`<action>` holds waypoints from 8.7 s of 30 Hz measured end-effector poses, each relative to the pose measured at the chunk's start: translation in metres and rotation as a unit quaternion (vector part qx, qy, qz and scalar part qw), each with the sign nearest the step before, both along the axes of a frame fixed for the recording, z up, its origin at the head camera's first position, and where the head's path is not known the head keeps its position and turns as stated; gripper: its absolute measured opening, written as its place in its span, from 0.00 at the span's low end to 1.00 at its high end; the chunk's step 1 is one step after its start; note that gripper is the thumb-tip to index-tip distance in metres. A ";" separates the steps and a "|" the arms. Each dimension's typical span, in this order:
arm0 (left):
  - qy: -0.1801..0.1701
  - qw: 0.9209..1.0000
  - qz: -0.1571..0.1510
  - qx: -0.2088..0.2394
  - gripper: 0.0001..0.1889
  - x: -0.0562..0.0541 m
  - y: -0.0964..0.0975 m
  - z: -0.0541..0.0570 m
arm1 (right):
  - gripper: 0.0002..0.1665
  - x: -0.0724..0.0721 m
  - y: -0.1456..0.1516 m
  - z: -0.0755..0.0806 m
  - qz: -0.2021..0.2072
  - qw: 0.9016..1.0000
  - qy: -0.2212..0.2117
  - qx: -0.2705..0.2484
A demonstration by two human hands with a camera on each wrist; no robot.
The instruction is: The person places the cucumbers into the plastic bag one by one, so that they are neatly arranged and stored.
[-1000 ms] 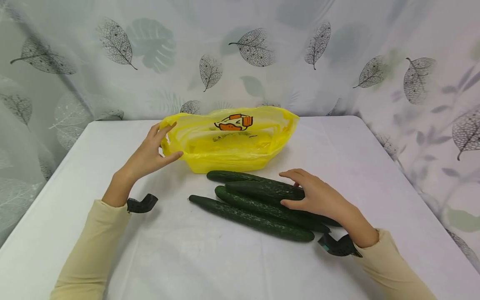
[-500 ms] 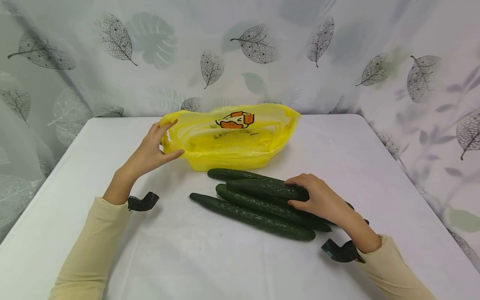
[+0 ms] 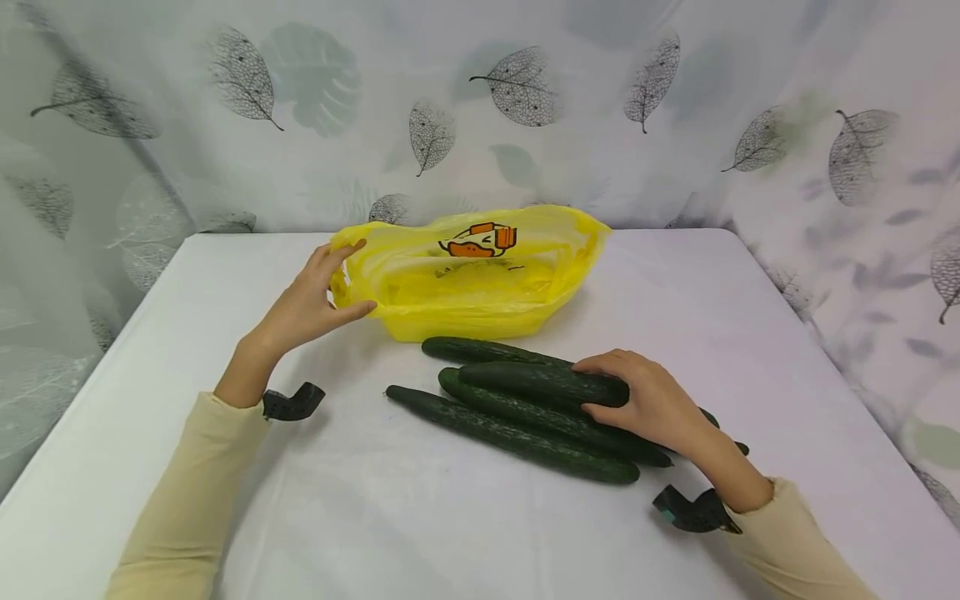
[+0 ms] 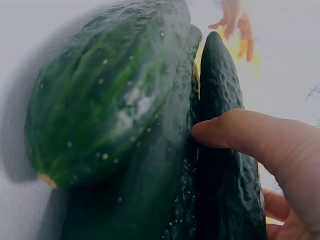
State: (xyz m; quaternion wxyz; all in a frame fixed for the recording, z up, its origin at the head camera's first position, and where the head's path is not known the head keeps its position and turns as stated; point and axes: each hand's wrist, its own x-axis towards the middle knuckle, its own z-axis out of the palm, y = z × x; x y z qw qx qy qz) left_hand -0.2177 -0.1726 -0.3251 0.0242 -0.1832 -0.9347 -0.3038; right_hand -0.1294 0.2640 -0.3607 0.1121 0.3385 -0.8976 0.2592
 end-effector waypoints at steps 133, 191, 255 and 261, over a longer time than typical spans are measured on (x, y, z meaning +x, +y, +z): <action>0.012 1.000 -0.015 -0.019 0.40 0.003 0.003 0.000 | 0.26 -0.125 -0.118 0.064 0.103 0.967 0.073 -0.220; 0.020 0.999 -0.032 0.002 0.39 0.004 0.006 0.002 | 0.30 -0.197 -0.143 0.034 0.043 0.985 -0.123 0.117; 0.021 0.999 -0.028 -0.030 0.40 0.009 0.013 0.006 | 0.26 -0.161 -0.148 0.040 0.044 0.982 -0.182 0.012; 0.020 0.999 -0.026 -0.030 0.40 0.010 0.014 0.006 | 0.25 -0.146 -0.149 0.046 0.056 0.982 -0.178 0.017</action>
